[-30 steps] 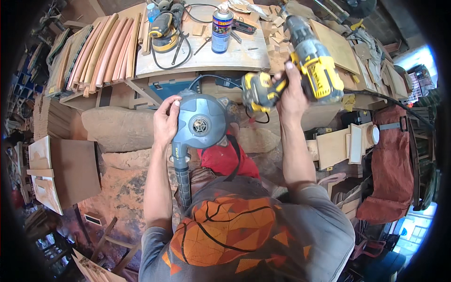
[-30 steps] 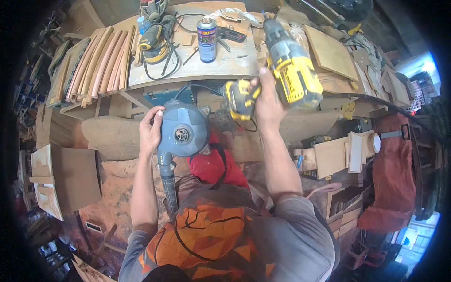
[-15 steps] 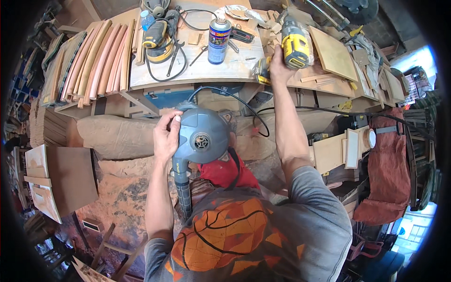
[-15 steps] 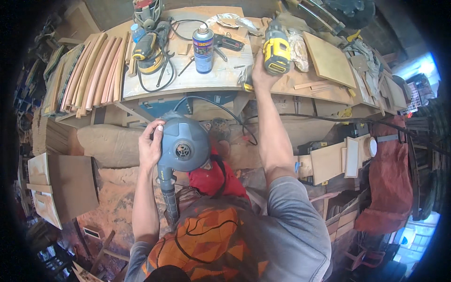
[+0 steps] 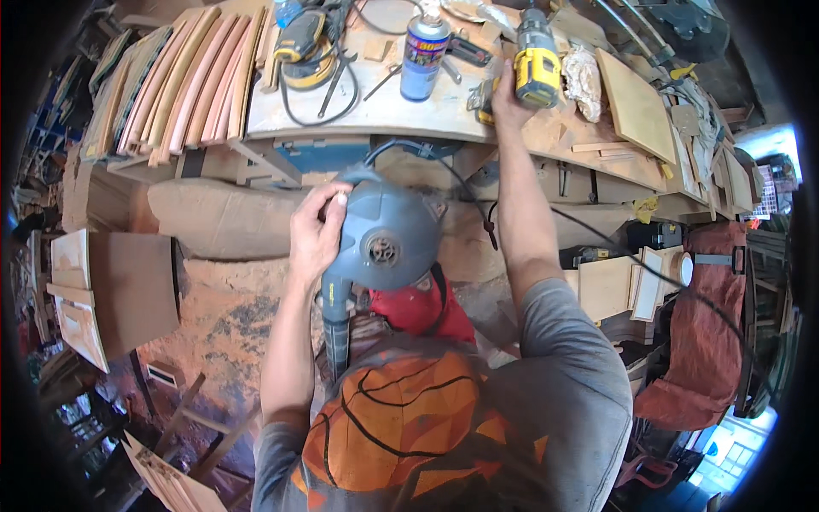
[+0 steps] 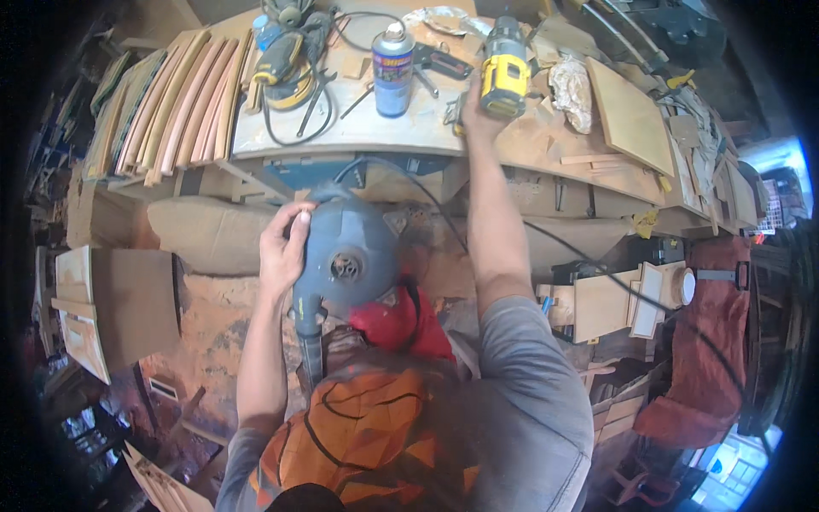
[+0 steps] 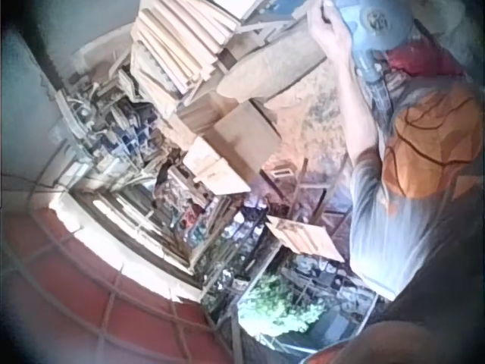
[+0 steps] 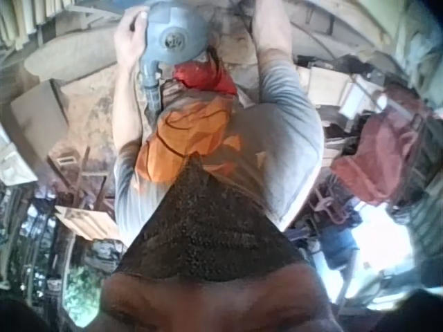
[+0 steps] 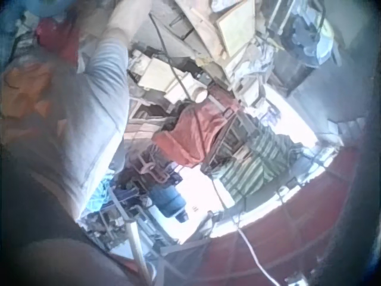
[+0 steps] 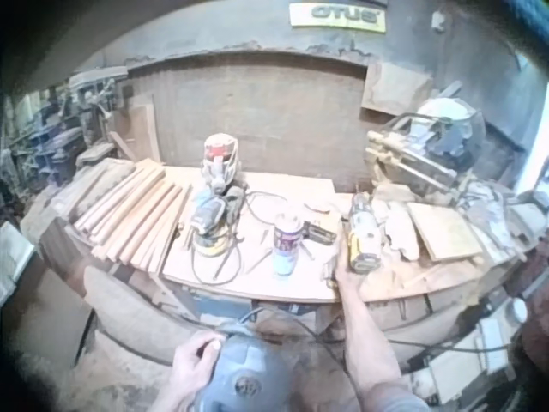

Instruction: Repairing and reassembling a handheld power blower in a woodworking shop.

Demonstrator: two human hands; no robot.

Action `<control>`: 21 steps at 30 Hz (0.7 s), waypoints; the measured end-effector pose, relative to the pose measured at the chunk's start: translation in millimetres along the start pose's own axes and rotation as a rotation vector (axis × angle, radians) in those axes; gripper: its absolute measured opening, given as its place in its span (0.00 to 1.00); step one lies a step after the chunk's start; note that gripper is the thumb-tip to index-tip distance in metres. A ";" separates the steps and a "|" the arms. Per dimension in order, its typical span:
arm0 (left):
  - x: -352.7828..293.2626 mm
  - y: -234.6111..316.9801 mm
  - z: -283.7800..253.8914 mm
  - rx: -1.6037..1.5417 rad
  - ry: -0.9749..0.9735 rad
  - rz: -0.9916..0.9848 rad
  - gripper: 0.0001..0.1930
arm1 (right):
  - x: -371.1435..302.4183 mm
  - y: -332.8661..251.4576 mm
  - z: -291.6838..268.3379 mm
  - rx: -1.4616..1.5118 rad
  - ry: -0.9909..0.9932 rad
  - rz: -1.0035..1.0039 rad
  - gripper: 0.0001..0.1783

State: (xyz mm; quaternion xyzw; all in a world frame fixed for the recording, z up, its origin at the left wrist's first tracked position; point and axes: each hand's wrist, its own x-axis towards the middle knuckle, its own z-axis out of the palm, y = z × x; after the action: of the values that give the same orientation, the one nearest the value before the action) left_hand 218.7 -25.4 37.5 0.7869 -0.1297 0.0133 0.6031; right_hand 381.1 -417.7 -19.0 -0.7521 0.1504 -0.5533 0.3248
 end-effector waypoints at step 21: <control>2.6 24.5 8.1 0.042 -0.016 0.007 0.11 | -71.2 -185.2 -198.0 0.080 -0.975 -0.334 0.05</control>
State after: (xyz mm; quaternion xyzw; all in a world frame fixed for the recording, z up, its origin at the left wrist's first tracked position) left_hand 214.7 -39.5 58.9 0.7991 -0.1369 0.0120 0.5852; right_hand 147.8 -302.0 85.0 -0.9235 -0.1620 -0.1880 0.2927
